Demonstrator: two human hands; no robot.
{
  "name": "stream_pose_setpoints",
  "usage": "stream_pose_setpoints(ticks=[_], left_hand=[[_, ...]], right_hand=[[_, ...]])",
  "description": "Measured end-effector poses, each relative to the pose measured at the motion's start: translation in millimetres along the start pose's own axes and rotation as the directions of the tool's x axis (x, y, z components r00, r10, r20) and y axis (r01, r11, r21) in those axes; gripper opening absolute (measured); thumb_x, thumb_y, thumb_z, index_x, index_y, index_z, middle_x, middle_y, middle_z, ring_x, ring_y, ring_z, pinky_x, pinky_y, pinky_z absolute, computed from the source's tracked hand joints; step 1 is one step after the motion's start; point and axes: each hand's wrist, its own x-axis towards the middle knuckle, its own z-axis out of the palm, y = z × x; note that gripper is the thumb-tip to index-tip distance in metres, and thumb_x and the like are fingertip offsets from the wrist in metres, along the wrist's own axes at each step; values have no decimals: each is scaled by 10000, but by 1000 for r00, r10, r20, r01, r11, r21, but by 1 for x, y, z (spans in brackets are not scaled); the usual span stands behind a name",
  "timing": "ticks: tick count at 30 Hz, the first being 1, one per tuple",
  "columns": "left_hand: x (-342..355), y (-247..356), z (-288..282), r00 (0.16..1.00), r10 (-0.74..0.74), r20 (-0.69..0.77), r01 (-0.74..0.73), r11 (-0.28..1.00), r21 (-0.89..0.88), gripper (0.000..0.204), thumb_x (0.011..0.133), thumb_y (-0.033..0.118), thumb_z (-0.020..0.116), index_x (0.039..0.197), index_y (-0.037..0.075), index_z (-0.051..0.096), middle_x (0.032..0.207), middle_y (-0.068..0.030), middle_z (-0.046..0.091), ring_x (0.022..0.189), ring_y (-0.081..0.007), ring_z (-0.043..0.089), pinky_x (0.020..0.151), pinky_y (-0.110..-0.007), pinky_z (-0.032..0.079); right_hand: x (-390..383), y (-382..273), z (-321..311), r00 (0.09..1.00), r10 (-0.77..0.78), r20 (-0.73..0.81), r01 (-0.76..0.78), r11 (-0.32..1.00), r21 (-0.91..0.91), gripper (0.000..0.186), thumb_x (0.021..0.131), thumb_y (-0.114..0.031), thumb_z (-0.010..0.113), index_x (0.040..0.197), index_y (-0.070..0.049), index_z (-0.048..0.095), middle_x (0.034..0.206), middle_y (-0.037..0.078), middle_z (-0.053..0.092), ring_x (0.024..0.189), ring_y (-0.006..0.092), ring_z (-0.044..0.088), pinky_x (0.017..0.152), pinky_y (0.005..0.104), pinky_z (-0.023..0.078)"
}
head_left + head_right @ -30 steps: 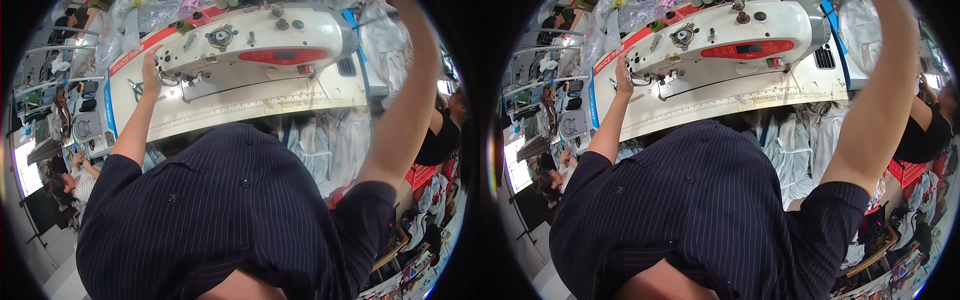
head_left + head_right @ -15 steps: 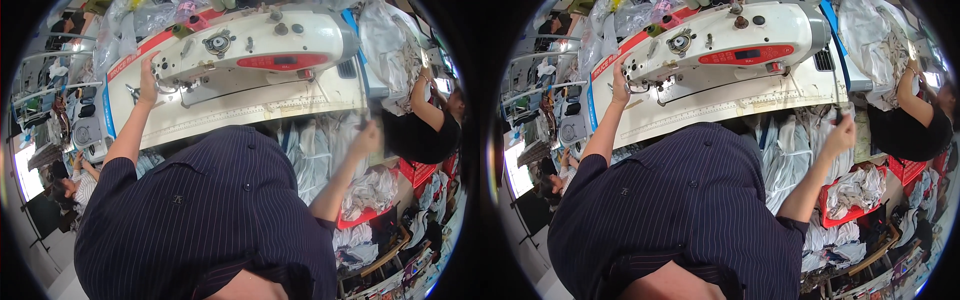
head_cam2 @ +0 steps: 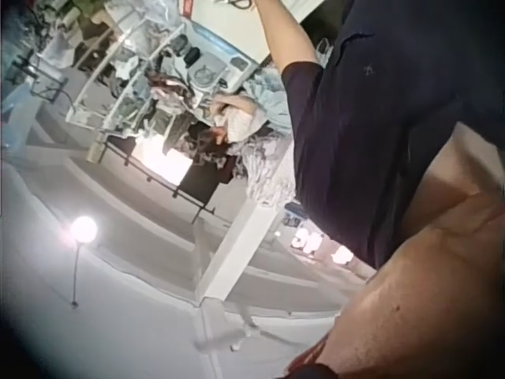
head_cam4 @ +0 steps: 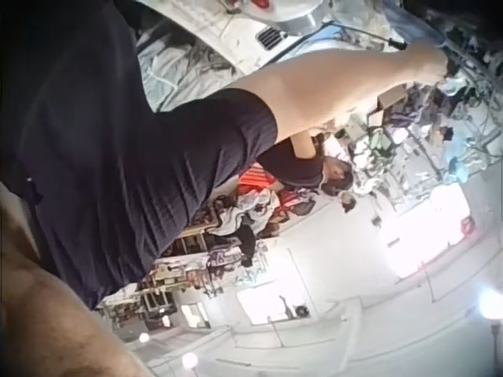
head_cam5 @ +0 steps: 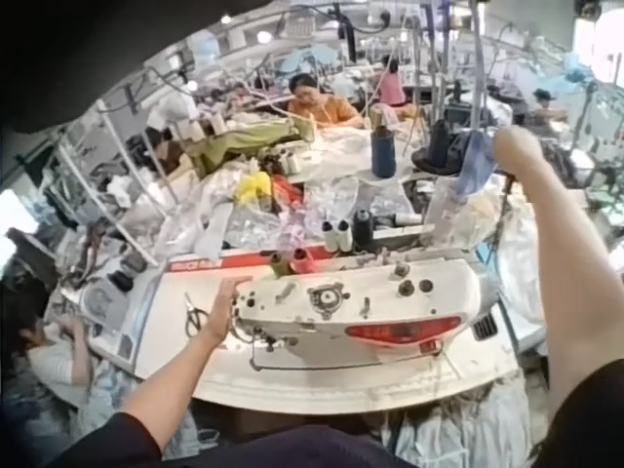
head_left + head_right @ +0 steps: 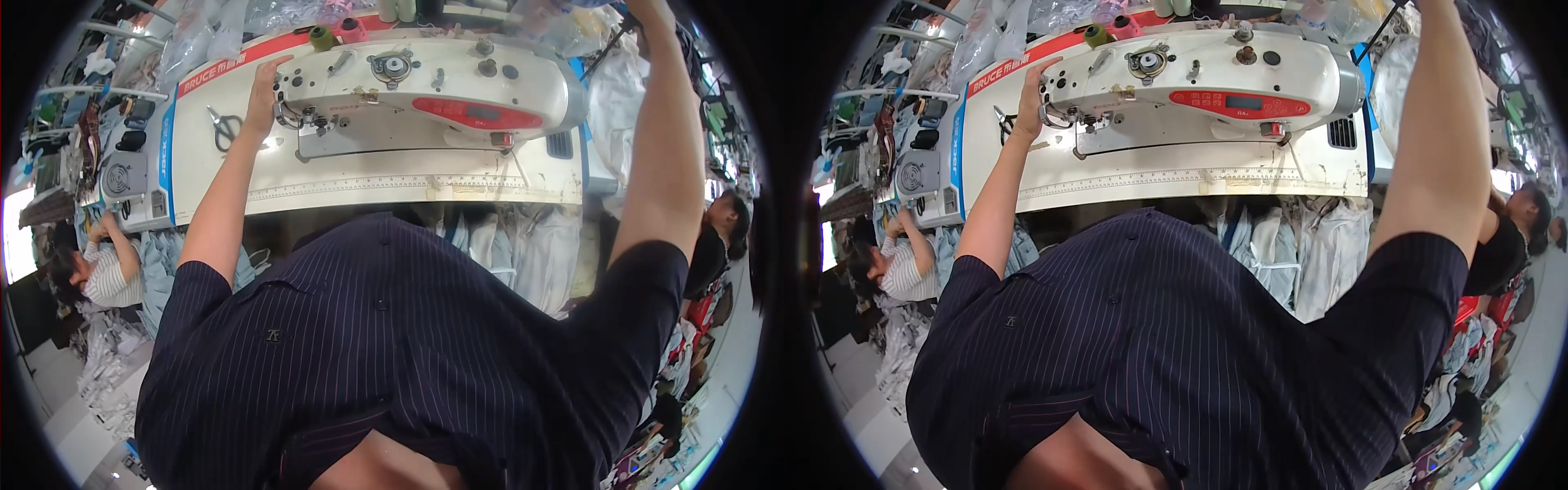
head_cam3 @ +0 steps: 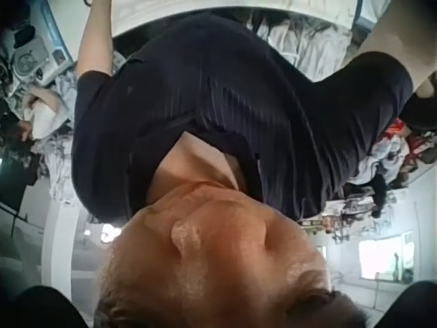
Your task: Repairing a sewing machine using a screwdriver.
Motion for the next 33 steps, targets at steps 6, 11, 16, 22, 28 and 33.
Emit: stream_pose_setpoints(ticks=[6,11,16,22,28,33], left_hand=[[0,11,2,998,8,55,-8,1000,2,559,1038,455,270,1281,49,568,1147,-105,491,1115,-210,470,1038,-296,306],[-3,1,-8,998,-59,-9,59,998,12,556,1041,485,327,1261,34,566,1198,-92,494,1171,-176,454,1032,-296,313],[6,7,-7,998,-46,44,40,991,131,530,1033,474,373,1250,21,543,1161,-83,512,1116,-181,471,1029,-295,316],[8,22,-2,992,-82,94,70,989,131,486,1027,431,398,1237,21,551,1198,-106,534,1145,-198,480,1026,-295,327],[3,21,-2,991,-137,9,136,988,68,452,1009,422,447,1218,44,579,1199,-86,526,1092,-181,495,982,-287,360],[5,8,1,990,-142,-12,142,990,18,445,1003,424,477,1195,42,601,1188,-86,533,1062,-174,511,957,-292,388]], right_hand=[[-56,32,-2,947,302,-107,-300,953,31,537,945,-571,433,1164,-126,637,1142,144,666,1052,374,618,835,451,487],[-252,7,-14,580,650,-491,-297,730,615,219,913,-167,657,784,10,650,649,77,625,602,182,617,559,294,482],[-426,-41,78,367,903,-223,-423,375,825,226,980,-169,540,866,10,619,720,57,603,548,119,531,505,261,439],[-463,-60,136,182,911,369,-450,-257,855,345,1010,-277,466,865,-5,623,719,29,579,539,94,477,485,242,384],[-348,-25,17,300,913,-277,-216,348,912,337,1005,-251,521,909,61,606,759,146,653,628,196,629,577,255,537],[-141,38,5,564,461,-685,133,768,627,152,859,-96,671,904,49,671,755,99,655,691,175,627,647,269,497]])
